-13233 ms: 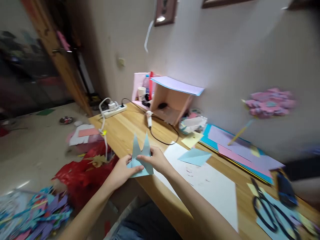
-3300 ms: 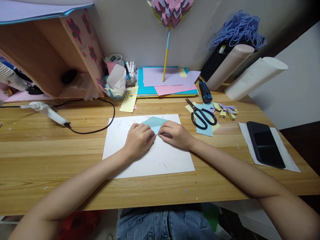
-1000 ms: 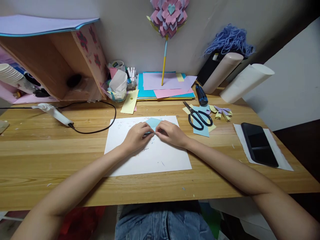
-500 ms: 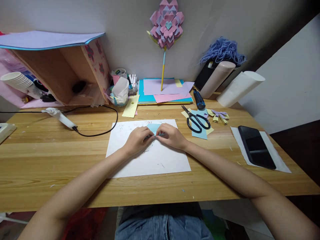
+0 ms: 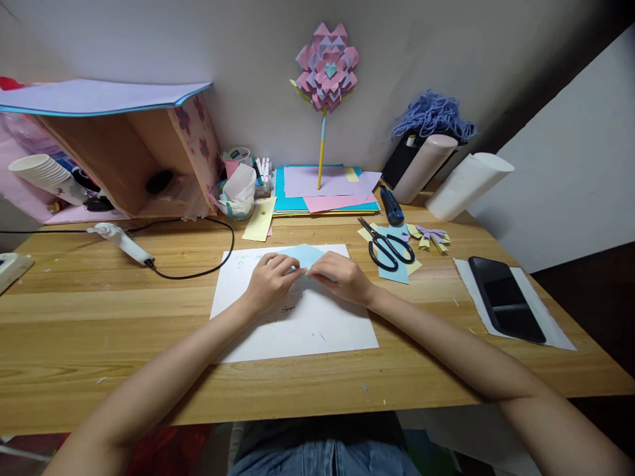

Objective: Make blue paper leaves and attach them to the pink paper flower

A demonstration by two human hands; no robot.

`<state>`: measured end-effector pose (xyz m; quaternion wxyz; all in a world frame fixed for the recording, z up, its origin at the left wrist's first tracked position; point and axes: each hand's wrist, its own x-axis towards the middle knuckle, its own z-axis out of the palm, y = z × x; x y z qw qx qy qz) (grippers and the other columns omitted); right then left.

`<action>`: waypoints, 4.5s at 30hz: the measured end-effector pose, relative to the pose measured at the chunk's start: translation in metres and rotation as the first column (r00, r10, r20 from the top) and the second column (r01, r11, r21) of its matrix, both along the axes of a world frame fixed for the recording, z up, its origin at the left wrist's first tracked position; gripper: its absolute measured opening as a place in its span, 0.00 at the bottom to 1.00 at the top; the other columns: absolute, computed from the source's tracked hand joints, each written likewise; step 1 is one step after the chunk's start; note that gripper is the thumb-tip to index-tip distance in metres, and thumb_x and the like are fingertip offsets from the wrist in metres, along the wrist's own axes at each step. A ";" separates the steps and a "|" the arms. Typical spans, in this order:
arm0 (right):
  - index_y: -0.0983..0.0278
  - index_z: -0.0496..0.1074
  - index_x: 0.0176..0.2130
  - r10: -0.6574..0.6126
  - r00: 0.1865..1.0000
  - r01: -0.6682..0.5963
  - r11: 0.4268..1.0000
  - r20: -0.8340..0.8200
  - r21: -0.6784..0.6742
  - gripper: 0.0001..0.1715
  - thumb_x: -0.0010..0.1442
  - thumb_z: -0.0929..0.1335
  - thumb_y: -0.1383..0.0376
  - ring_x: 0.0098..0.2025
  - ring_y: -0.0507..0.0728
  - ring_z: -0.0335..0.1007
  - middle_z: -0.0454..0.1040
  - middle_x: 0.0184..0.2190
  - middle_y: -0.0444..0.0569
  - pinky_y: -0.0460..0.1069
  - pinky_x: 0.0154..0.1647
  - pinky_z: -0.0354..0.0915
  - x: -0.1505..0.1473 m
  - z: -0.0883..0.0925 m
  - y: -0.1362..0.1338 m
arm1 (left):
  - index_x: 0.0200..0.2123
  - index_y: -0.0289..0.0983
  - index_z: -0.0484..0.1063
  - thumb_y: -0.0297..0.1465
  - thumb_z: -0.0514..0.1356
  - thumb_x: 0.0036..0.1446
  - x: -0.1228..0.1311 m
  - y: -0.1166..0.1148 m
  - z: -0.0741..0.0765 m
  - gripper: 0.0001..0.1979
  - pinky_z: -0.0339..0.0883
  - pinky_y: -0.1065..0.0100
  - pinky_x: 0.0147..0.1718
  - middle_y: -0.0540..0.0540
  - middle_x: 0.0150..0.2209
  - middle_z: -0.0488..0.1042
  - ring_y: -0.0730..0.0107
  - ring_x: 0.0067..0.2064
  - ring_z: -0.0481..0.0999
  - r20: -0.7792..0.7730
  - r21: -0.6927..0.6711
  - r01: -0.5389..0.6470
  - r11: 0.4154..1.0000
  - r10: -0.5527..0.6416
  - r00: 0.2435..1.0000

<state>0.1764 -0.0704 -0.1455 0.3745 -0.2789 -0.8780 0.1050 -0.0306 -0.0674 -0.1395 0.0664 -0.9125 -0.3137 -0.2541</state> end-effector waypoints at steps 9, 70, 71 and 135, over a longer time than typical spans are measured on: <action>0.63 0.70 0.34 0.014 0.990 -0.001 0.995 0.139 -0.098 0.07 0.58 0.62 0.69 0.37 0.55 0.64 0.72 0.32 0.49 0.51 0.37 0.64 0.006 -0.004 -0.004 | 0.43 0.38 0.69 0.26 0.50 0.54 0.001 -0.016 0.004 0.14 0.63 0.64 0.34 0.44 0.39 0.72 0.65 0.37 0.70 -0.146 -0.191 -0.022 0.981 -0.006 0.989; 0.62 0.66 0.28 -0.239 0.950 0.307 0.836 0.201 -0.456 0.02 0.52 0.66 0.66 0.39 0.57 0.58 0.64 0.33 0.45 0.53 0.44 0.54 -0.004 0.002 -0.004 | 0.41 0.31 0.66 0.24 0.46 0.57 0.007 -0.023 0.000 0.13 0.63 0.67 0.27 0.42 0.35 0.70 0.67 0.35 0.69 -0.268 -0.210 0.071 0.975 -0.127 0.955; 0.62 0.66 0.28 -0.248 0.947 0.317 0.831 0.205 -0.457 0.02 0.52 0.66 0.65 0.40 0.57 0.58 0.64 0.33 0.45 0.54 0.45 0.54 -0.004 0.002 -0.005 | 0.41 0.30 0.66 0.24 0.45 0.57 0.008 -0.023 0.000 0.13 0.63 0.67 0.27 0.42 0.35 0.70 0.67 0.34 0.69 -0.271 -0.208 0.072 0.975 -0.129 0.954; 0.62 0.70 0.34 -0.020 0.949 0.033 0.999 0.314 -0.035 0.11 0.59 0.59 0.67 0.41 0.58 0.62 0.71 0.33 0.51 0.53 0.40 0.63 0.002 0.001 0.003 | 0.36 0.37 0.70 0.35 0.52 0.57 0.001 0.000 0.000 0.10 0.59 0.63 0.39 0.45 0.37 0.71 0.67 0.39 0.68 0.021 -0.324 0.020 0.946 -0.014 1.000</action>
